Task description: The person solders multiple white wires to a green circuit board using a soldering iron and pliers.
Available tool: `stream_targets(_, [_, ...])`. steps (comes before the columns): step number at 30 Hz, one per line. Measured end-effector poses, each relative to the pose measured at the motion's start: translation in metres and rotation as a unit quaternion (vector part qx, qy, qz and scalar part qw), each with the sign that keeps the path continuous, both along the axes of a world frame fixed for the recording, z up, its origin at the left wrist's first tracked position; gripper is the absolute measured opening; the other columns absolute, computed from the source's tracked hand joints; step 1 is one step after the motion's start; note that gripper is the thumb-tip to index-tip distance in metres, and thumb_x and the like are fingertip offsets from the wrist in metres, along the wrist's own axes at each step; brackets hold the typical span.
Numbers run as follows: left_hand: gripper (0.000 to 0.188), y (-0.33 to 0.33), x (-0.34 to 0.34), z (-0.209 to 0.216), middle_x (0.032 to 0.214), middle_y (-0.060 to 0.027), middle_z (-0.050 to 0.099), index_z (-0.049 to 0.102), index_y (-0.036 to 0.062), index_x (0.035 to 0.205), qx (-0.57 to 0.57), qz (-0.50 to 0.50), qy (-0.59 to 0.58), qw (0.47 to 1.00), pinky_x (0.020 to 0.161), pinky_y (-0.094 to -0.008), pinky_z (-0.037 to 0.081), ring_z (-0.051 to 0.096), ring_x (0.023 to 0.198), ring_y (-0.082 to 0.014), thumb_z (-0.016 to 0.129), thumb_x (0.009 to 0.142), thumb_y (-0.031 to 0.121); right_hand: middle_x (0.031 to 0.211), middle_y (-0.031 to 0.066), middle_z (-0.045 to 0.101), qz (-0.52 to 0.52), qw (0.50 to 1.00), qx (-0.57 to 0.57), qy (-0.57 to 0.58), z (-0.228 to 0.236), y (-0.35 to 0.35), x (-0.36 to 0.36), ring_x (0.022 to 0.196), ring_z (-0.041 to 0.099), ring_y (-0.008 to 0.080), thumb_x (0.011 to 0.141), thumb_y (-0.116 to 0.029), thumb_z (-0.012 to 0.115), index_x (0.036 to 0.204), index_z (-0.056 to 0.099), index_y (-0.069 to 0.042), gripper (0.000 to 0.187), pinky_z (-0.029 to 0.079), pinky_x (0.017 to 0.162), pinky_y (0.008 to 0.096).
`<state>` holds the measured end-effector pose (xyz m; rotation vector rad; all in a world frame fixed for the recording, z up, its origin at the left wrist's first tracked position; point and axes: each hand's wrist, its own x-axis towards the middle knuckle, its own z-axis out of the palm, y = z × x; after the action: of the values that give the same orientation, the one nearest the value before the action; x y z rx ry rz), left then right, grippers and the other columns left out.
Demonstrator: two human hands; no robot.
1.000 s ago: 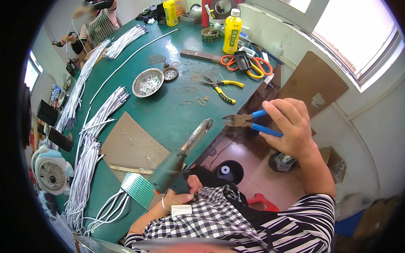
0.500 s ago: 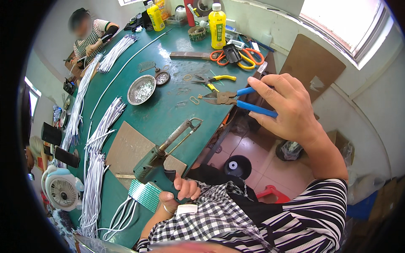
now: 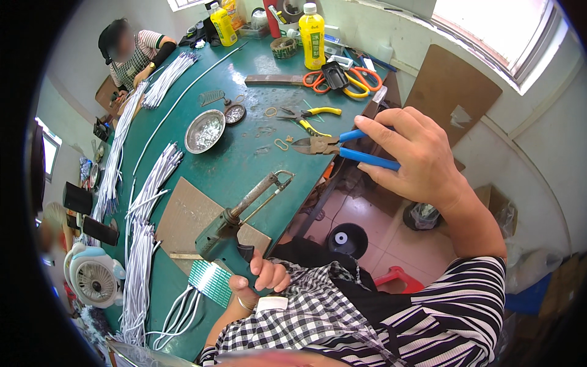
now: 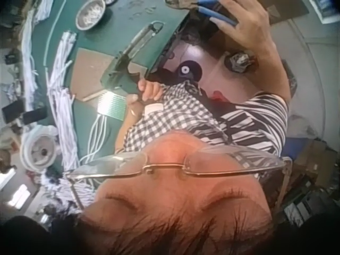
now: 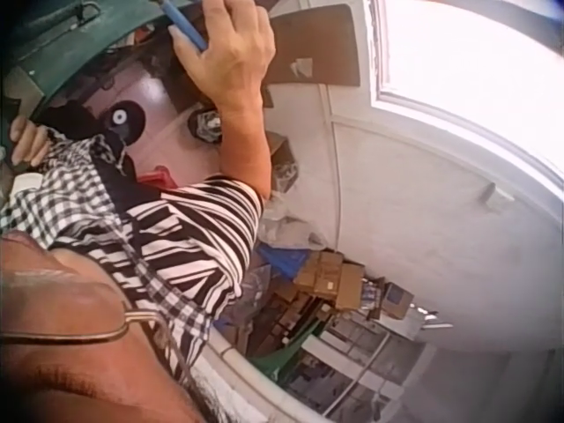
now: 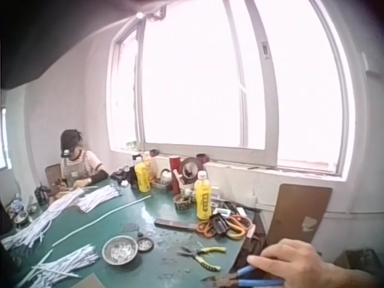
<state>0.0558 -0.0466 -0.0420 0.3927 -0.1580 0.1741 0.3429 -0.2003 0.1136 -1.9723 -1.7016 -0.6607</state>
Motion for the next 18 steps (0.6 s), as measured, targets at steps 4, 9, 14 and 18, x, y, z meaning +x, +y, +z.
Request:
stream_targets(4, [0.026, 0.0001, -0.0007, 0.0022, 0.061, 0.0010, 0.049, 0.053, 0.0136, 0.088, -0.033, 0.003, 0.021, 0.999, 0.062, -0.0314, 0.037, 0.041, 0.062, -0.0147, 0.065, 0.069, 0.027, 0.093, 0.0087, 0.058, -0.001, 1.000, 0.000, -0.002, -0.0002, 0.0003, 0.0000, 0.078, 0.057, 0.0249, 0.059, -0.014, 0.075, 0.110, 0.064, -0.007, 0.053, 0.049, 0.068, 0.0351])
stream_targets(9, [0.026, 0.0002, -0.0009, 0.0012, 0.062, 0.0008, 0.050, 0.053, 0.0138, 0.089, -0.047, -0.006, 0.010, 0.999, 0.062, -0.0309, 0.037, 0.041, 0.063, -0.0144, 0.064, 0.070, 0.027, 0.092, 0.0082, 0.059, 0.010, 1.000, -0.007, 0.018, 0.0002, 0.0000, 0.0001, 0.076, 0.057, 0.0244, 0.058, -0.014, 0.075, 0.109, 0.065, -0.008, 0.053, 0.049, 0.067, 0.0343])
stream_targets(14, [0.026, 0.0012, -0.0012, 0.0001, 0.063, 0.0004, 0.051, 0.053, 0.0131, 0.091, -0.065, -0.021, -0.007, 0.998, 0.062, -0.0312, 0.037, 0.041, 0.064, -0.0144, 0.063, 0.071, 0.026, 0.094, 0.0091, 0.059, 0.020, 0.999, -0.028, 0.033, 0.0021, -0.0019, -0.0004, 0.079, 0.057, 0.0257, 0.050, -0.007, 0.075, 0.110, 0.063, -0.007, 0.061, 0.049, 0.066, 0.0351])
stream_targets(18, [0.026, 0.0014, -0.0011, 0.0004, 0.064, -0.0001, 0.051, 0.053, 0.0125, 0.092, -0.071, -0.023, -0.016, 0.997, 0.063, -0.0314, 0.037, 0.041, 0.064, -0.0145, 0.062, 0.072, 0.025, 0.092, 0.0083, 0.059, 0.019, 0.999, -0.034, 0.026, 0.0013, -0.0027, -0.0002, 0.076, 0.057, 0.0247, 0.050, -0.007, 0.075, 0.109, 0.064, -0.007, 0.060, 0.049, 0.064, 0.0346])
